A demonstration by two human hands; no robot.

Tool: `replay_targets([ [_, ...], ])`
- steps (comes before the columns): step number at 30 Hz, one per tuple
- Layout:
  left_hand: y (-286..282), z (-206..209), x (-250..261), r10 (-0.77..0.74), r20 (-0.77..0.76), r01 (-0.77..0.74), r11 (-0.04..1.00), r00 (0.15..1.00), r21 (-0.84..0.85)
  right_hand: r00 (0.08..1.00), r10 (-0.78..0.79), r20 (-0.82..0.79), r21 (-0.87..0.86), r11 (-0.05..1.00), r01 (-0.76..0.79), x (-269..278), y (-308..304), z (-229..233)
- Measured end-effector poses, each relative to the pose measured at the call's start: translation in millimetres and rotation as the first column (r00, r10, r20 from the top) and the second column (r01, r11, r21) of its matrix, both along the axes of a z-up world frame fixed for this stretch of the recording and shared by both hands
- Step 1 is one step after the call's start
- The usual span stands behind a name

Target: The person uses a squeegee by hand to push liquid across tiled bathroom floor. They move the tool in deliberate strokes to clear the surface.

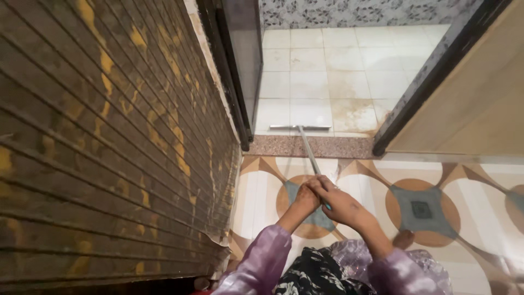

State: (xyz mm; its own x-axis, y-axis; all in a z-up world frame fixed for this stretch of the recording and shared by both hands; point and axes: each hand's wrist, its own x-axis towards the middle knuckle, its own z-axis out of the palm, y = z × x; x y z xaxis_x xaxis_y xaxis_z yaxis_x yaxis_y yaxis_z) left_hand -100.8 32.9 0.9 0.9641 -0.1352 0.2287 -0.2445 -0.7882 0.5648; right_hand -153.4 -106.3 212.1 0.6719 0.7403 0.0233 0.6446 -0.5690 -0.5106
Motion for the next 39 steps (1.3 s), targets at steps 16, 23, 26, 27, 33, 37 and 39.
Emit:
replay_targets([
  [16, 5.4, -4.6, 63.9, -0.158, 0.054, 0.161, 0.985, 0.986, -0.056, 0.996, -0.054, 0.075, 0.012, 0.999, 0.053, 59.2, 1.5, -63.7],
  [23, 3.6, -25.3, 51.5, -0.237, 0.045, 0.23, 0.966, 0.971, 0.116, 0.996, -0.068, -0.053, -0.045, 0.997, 0.066, 27.4, 3.8, 20.8],
  [26, 23.1, -19.0, 84.0, -0.246, 0.027, 0.245, 0.969, 0.969, 0.013, 0.997, -0.069, -0.026, -0.042, 0.997, 0.068, 54.4, 24.4, -19.3],
  [27, 26.3, -16.1, 91.2, -0.311, 0.134, 0.309, 0.95, 0.941, 0.034, 0.998, -0.062, 0.003, -0.033, 0.998, 0.063, 61.9, 28.8, -35.7],
  [33, 3.1, -2.6, 89.7, -0.372, 0.096, 0.355, 0.922, 0.923, 0.157, 1.0, -0.026, 0.0, -0.034, 0.999, 0.026, 61.0, 9.1, -33.5],
  [37, -0.2, -11.8, 37.2, -0.283, 0.06, 0.279, 0.958, 0.957, 0.061, 0.995, -0.057, -0.077, -0.136, 0.99, 0.047, 25.8, -4.0, 23.3],
  [39, 5.9, -12.7, 42.3, -0.198, 0.0, 0.197, 0.975, 0.98, 0.098, 0.998, -0.008, -0.054, -0.096, 0.995, 0.002, 21.4, -1.1, 29.7],
])
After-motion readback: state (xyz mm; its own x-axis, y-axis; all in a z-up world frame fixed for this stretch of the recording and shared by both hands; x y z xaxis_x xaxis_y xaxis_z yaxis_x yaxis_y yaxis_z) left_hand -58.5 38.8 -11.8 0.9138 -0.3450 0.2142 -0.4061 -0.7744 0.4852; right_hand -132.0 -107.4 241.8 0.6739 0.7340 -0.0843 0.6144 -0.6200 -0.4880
